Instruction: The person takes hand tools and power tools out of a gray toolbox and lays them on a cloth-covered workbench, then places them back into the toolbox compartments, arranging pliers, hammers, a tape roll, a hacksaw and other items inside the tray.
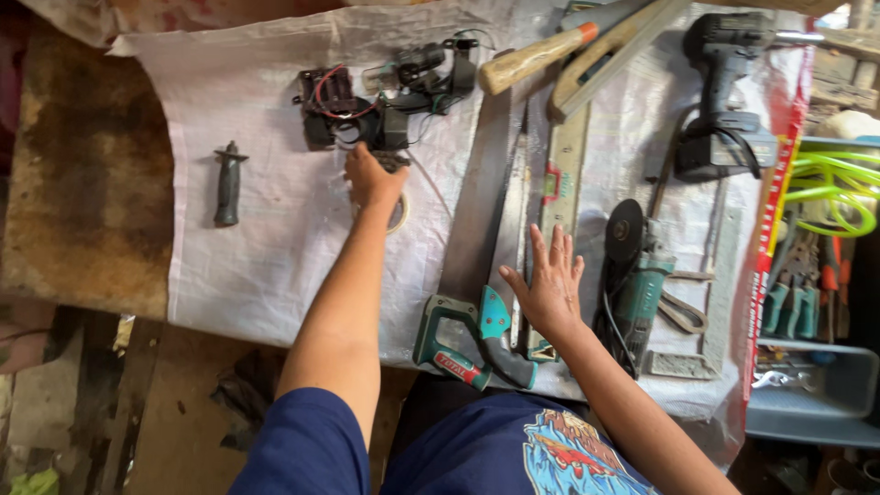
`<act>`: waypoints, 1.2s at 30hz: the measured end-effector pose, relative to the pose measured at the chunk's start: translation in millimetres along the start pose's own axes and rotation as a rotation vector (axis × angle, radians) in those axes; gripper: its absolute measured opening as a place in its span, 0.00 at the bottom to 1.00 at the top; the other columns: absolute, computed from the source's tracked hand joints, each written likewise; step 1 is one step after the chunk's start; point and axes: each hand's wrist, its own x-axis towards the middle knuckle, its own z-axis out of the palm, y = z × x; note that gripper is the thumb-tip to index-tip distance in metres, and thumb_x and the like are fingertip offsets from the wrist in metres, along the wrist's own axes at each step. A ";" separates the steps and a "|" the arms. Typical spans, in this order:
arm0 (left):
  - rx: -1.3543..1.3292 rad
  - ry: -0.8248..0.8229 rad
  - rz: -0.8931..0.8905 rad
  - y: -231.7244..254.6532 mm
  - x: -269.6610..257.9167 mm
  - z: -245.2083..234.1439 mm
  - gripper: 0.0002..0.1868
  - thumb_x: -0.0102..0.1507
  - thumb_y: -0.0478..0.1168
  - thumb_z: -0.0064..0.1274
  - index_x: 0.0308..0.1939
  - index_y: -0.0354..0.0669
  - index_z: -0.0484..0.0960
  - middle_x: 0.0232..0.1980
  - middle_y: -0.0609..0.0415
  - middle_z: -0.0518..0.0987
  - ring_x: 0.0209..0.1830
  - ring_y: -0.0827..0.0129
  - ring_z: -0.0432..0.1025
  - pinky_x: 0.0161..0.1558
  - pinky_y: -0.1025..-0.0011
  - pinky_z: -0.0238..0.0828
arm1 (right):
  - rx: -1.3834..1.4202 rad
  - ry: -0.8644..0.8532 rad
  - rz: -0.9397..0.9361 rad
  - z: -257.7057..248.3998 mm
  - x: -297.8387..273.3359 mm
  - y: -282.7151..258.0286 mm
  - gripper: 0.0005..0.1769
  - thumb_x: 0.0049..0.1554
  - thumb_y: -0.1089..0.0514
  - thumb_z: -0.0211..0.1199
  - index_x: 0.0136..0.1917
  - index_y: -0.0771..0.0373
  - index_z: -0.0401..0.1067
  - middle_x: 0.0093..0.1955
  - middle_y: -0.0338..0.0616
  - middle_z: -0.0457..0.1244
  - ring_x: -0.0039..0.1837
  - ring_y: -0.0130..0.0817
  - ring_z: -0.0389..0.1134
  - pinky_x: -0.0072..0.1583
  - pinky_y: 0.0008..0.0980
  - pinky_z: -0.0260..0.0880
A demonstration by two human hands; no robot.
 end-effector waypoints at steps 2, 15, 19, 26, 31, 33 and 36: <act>0.085 0.045 0.067 0.1 -9.7 0.3 0.53 0.48 0.52 0.75 0.70 0.43 0.61 0.69 0.43 0.65 0.70 0.49 0.61 0.67 0.49 0.60 | -0.003 -0.014 -0.006 0.5 3.8 -6.7 0.50 0.58 0.34 0.60 0.82 0.57 0.46 0.83 0.67 0.35 0.84 0.65 0.33 0.75 0.68 0.33; 0.061 0.203 0.242 -18.3 -7.0 43.0 0.51 0.48 0.43 0.77 0.69 0.45 0.63 0.66 0.44 0.67 0.68 0.49 0.62 0.70 0.51 0.56 | -0.007 0.009 -0.058 -9.1 25.3 -30.9 0.49 0.58 0.36 0.62 0.82 0.57 0.45 0.83 0.68 0.36 0.84 0.63 0.33 0.76 0.66 0.36; 0.148 0.142 0.323 -15.0 -27.0 47.6 0.38 0.53 0.41 0.73 0.64 0.56 0.72 0.66 0.47 0.70 0.67 0.50 0.63 0.66 0.55 0.62 | -0.012 -0.009 -0.037 -2.9 20.9 -28.9 0.50 0.58 0.35 0.62 0.82 0.56 0.45 0.83 0.67 0.36 0.84 0.63 0.34 0.76 0.65 0.35; 0.153 0.089 0.694 -19.0 -44.7 47.3 0.36 0.55 0.36 0.69 0.67 0.46 0.76 0.57 0.39 0.72 0.58 0.45 0.66 0.60 0.52 0.64 | -0.025 -0.004 -0.030 4.0 20.1 -29.8 0.50 0.56 0.36 0.65 0.82 0.54 0.46 0.83 0.65 0.37 0.84 0.61 0.36 0.76 0.64 0.37; 0.065 0.133 0.835 -29.4 -32.1 56.9 0.28 0.54 0.32 0.67 0.60 0.45 0.82 0.60 0.38 0.72 0.60 0.44 0.66 0.61 0.55 0.66 | -0.018 0.036 -0.044 -0.7 24.1 -29.1 0.51 0.55 0.37 0.67 0.82 0.54 0.46 0.83 0.66 0.37 0.83 0.63 0.36 0.76 0.64 0.38; 0.010 0.100 0.822 -26.8 -34.8 53.1 0.28 0.55 0.33 0.67 0.60 0.43 0.82 0.60 0.37 0.72 0.59 0.43 0.66 0.61 0.55 0.65 | -0.011 0.041 -0.042 -5.4 26.0 -29.3 0.52 0.54 0.39 0.69 0.81 0.54 0.46 0.83 0.66 0.38 0.83 0.63 0.37 0.76 0.64 0.38; -0.059 0.004 0.823 -12.9 -53.3 39.9 0.27 0.54 0.32 0.68 0.58 0.42 0.82 0.60 0.36 0.72 0.59 0.42 0.66 0.61 0.55 0.65 | 0.045 0.080 -0.091 -12.7 29.8 -29.6 0.54 0.51 0.46 0.74 0.81 0.55 0.47 0.82 0.65 0.40 0.82 0.63 0.40 0.76 0.59 0.43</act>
